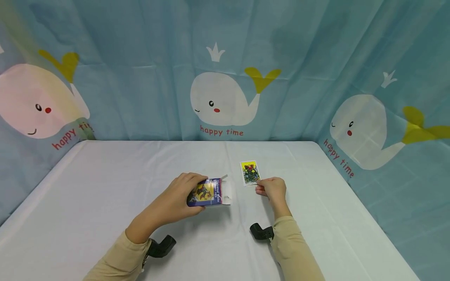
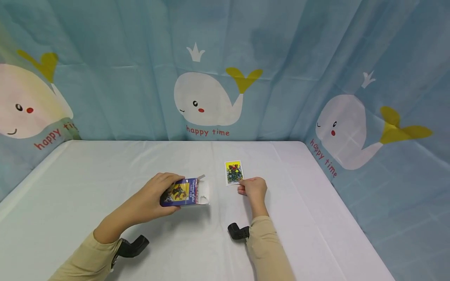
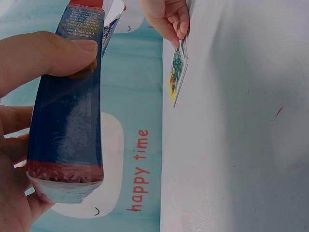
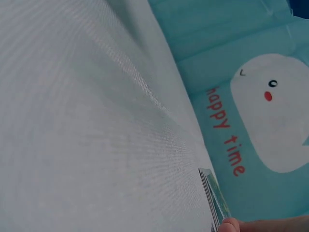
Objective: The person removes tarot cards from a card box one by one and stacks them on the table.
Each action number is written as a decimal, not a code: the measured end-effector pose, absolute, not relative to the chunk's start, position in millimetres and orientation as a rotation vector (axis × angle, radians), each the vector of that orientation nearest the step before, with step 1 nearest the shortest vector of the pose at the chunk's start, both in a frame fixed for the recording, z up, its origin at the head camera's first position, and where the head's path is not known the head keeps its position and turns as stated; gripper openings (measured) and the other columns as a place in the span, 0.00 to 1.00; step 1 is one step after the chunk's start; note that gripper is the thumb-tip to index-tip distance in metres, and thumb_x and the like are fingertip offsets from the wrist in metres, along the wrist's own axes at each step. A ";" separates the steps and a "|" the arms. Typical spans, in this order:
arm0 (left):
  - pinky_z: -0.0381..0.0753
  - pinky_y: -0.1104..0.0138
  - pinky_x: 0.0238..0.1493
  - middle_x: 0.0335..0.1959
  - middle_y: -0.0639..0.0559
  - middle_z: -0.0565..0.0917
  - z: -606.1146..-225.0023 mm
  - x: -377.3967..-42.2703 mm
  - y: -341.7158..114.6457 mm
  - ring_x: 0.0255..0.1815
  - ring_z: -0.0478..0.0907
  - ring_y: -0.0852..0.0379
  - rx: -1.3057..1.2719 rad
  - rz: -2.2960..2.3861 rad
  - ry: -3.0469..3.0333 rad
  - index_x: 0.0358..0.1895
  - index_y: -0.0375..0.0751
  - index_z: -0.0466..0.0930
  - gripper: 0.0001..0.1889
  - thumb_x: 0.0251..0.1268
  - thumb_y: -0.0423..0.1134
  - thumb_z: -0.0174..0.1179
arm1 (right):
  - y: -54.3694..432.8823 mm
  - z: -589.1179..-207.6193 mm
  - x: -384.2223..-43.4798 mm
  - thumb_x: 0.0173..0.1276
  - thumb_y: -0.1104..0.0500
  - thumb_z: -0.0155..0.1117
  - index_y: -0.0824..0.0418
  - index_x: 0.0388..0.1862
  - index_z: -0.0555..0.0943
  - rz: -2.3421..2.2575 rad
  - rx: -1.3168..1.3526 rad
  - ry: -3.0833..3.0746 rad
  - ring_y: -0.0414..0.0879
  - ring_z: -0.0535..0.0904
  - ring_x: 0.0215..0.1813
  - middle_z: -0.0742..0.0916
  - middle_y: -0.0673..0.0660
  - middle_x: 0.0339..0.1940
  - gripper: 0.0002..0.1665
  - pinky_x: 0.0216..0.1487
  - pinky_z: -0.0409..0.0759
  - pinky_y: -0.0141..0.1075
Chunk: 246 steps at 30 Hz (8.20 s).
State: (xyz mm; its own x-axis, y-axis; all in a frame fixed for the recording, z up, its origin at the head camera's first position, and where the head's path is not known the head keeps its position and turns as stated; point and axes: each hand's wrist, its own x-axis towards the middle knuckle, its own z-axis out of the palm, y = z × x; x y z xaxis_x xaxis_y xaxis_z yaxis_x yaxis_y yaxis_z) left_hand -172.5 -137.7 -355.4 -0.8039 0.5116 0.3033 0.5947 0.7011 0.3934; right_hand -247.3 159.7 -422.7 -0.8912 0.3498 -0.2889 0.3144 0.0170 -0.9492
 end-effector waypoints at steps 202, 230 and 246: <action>0.72 0.50 0.59 0.60 0.47 0.77 -352.6 -172.8 -140.5 0.59 0.72 0.49 -0.901 -0.741 -2.727 0.66 0.39 0.72 0.37 0.51 0.43 0.75 | 198.5 -335.7 -214.3 0.68 0.54 0.67 0.67 0.53 0.83 1.770 -0.359 -2.592 0.39 0.83 0.33 0.88 0.48 0.36 0.21 0.33 0.81 0.29; 0.73 0.51 0.57 0.60 0.47 0.77 -352.4 -172.0 -138.9 0.58 0.72 0.49 -0.913 -0.717 -2.713 0.65 0.38 0.73 0.37 0.50 0.43 0.76 | 197.0 -373.6 -232.9 0.66 0.59 0.70 0.70 0.55 0.80 2.029 -0.546 -2.387 0.35 0.86 0.28 0.88 0.47 0.30 0.22 0.31 0.83 0.27; 0.74 0.50 0.58 0.61 0.45 0.77 -352.1 -171.4 -139.0 0.59 0.73 0.48 -0.912 -0.694 -2.726 0.65 0.37 0.73 0.37 0.50 0.44 0.76 | 174.8 -402.0 -245.0 0.66 0.72 0.64 0.80 0.57 0.74 2.287 -0.676 -2.037 0.37 0.84 0.23 0.84 0.52 0.22 0.22 0.31 0.84 0.28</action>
State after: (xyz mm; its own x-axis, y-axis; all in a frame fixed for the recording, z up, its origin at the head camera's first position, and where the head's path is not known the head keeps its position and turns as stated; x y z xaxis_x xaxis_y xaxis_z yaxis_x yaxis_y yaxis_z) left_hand -171.4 -139.0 -352.1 -0.7943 0.5208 0.3127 0.6070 0.7021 0.3723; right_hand -245.0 174.8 -402.0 -0.9071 0.2840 -0.3106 0.2759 -0.1561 -0.9484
